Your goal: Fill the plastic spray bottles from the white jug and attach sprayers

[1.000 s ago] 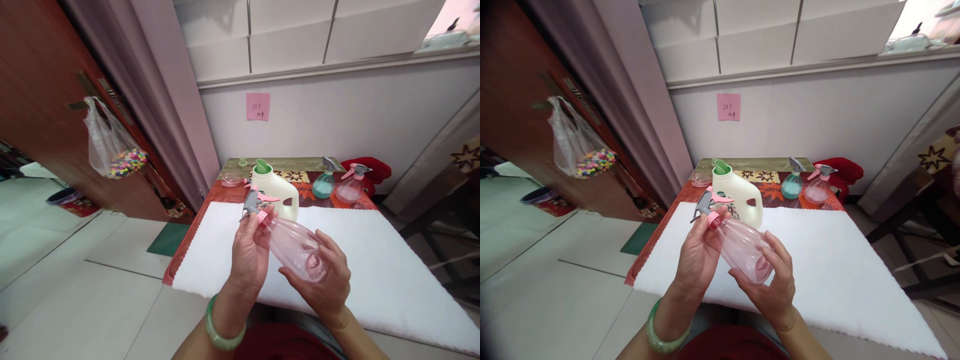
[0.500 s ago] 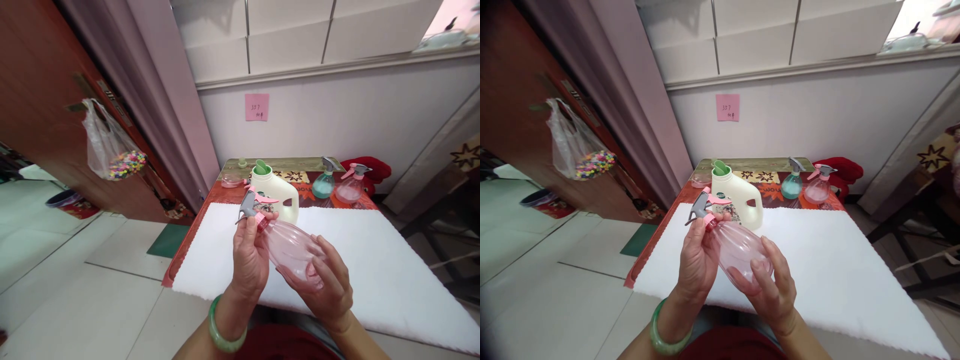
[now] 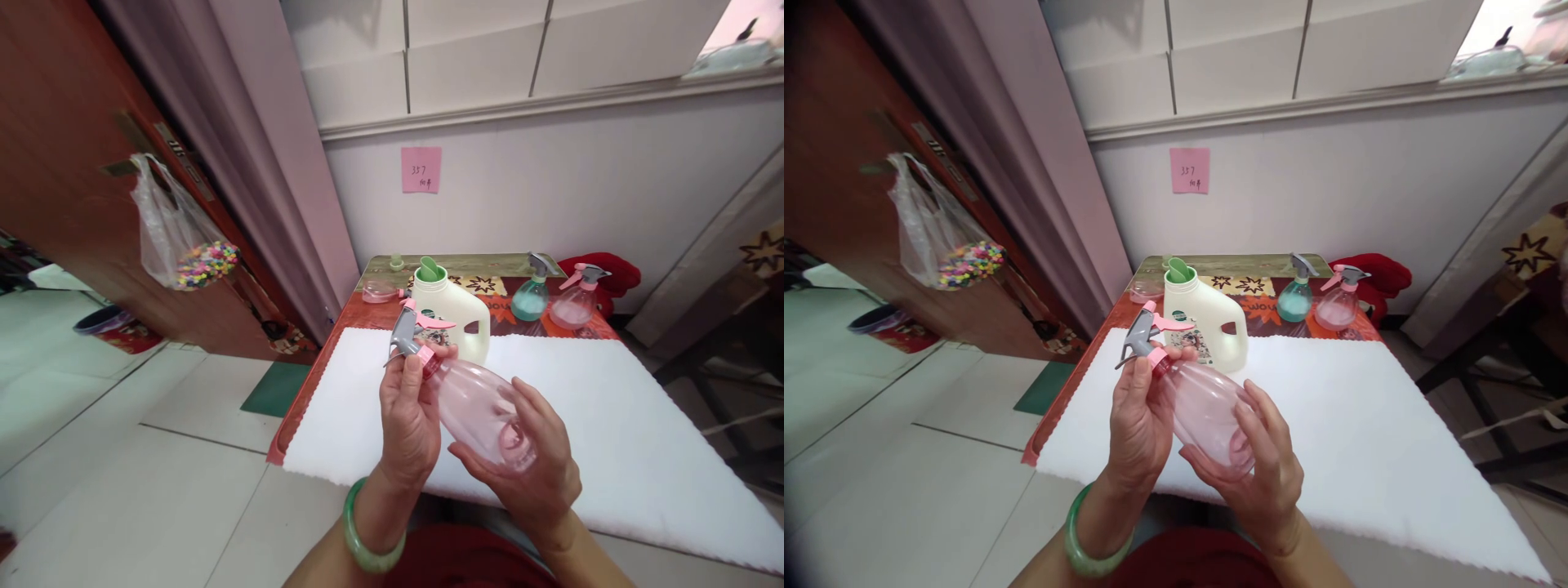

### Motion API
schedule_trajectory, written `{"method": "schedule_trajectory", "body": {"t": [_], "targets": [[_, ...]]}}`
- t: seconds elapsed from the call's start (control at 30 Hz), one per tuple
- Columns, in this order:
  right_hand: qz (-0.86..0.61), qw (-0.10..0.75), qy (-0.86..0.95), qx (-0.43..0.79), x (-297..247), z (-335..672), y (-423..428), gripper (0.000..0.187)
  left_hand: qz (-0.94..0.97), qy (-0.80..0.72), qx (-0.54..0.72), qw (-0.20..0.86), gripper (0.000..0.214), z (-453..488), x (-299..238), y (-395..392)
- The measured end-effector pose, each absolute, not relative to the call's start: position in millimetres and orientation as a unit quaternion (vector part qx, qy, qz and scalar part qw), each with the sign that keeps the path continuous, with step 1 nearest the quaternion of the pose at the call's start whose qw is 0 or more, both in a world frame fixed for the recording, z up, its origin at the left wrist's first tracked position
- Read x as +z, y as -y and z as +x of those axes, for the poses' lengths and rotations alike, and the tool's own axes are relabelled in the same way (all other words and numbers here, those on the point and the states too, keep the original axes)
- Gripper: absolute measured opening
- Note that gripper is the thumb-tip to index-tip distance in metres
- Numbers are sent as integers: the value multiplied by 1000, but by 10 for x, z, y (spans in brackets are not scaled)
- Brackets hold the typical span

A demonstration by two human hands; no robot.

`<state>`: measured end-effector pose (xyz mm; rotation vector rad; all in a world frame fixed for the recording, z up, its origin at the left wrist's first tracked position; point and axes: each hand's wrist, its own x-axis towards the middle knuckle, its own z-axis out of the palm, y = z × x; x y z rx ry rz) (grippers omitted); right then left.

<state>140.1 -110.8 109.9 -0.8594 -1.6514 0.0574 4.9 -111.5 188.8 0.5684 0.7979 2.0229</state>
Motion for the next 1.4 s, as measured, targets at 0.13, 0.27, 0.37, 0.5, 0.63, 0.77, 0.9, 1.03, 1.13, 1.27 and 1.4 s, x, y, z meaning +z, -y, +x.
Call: {"method": "schedule_trajectory", "body": {"t": [0.13, 0.27, 0.37, 0.5, 0.63, 0.77, 0.9, 1.03, 1.13, 1.27, 1.4], "targets": [[-383, 615, 641, 253, 1129, 1345, 1193, 97, 252, -299, 804, 448, 25, 18, 1882, 1121], [-373, 563, 534, 509, 1224, 1353, 1234, 93, 268, -284, 792, 469, 24, -57, 1853, 1129], [-378, 469, 406, 687, 1361, 1355, 1221, 91, 285, -284, 782, 477, 25, -132, 1837, 1130], [-361, 352, 254, 825, 1479, 1329, 1187, 88, 299, -270, 772, 492, 28, -210, 1812, 1123], [-273, 210, 142, 928, 1460, 1293, 1133, 87, 296, -254, 766, 511, 31, -248, 1771, 1115], [-193, 115, 94, 970, 1438, 1250, 1072, 89, 305, -247, 764, 512, 32, -265, 1761, 1120], [-238, 112, 102, 959, 1446, 1161, 1052, 95, 322, -267, 776, 472, 27, -278, 1787, 1120], [-336, 251, 192, 887, 1401, 1007, 1126, 93, 307, -307, 800, 414, 24, -354, 1771, 1061], [-366, 415, 387, 737, 1286, 911, 1212, 103, 274, -342, 814, 381, 25, -440, 1732, 1014], [-398, 512, 620, 441, 1052, 904, 1240, 116, 249, -341, 814, 399, 25, -494, 1717, 1012], [-403, 530, 657, 354, 914, 964, 1188, 106, 242, -316, 803, 444, 30, -480, 1736, 1029]]}}
